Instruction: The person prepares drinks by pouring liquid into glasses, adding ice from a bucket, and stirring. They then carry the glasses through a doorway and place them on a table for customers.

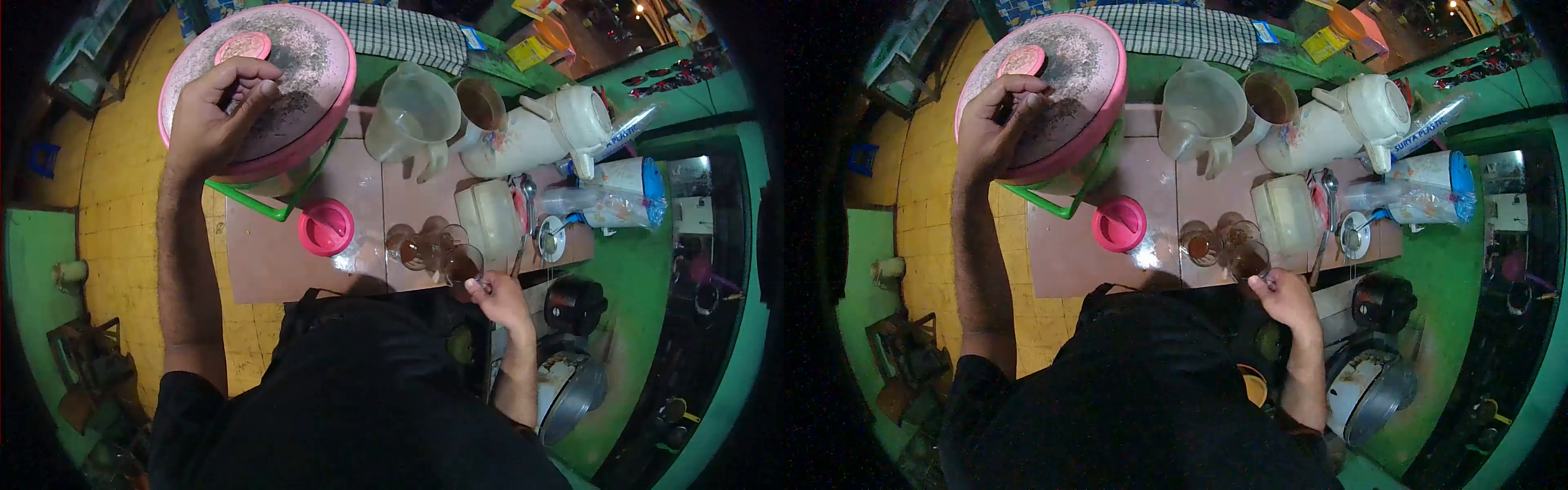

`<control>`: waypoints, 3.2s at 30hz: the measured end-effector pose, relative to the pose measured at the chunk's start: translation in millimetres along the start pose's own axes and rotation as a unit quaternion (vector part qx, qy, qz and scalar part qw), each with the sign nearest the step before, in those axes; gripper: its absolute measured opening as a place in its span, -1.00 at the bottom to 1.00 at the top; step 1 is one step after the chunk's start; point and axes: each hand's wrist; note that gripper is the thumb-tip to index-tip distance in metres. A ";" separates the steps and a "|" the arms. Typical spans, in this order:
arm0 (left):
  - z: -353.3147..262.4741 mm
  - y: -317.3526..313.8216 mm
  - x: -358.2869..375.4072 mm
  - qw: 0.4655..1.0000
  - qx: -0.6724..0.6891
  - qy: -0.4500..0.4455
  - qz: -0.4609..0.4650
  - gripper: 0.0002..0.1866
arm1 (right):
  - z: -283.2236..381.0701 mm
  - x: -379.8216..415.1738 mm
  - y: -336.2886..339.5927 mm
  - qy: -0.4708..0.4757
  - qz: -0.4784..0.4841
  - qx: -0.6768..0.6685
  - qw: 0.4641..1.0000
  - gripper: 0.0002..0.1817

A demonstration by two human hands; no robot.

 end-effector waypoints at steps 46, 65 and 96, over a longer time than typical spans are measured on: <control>-7.0 -5.9 -0.8 0.993 -0.104 -0.023 -0.046 -0.88 | 55.8 -200.8 -117.1 0.156 0.019 -0.462 0.873 -0.73; 17.4 -1.8 -2.6 0.972 -0.180 -0.007 -0.154 -0.83 | -106.5 -91.3 -5.1 0.097 -0.176 -0.424 0.883 -0.74; -6.0 -28.8 -12.5 0.899 -0.328 0.033 -0.288 -0.70 | -291.9 -396.1 231.1 0.096 -0.257 -0.158 0.948 -0.77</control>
Point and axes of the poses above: each hand's wrist, its own x-axis away from the middle knuckle, its own y-axis out of the back of the hand, z = x × y, and after that the axes turned 15 degrees about y, right-handed
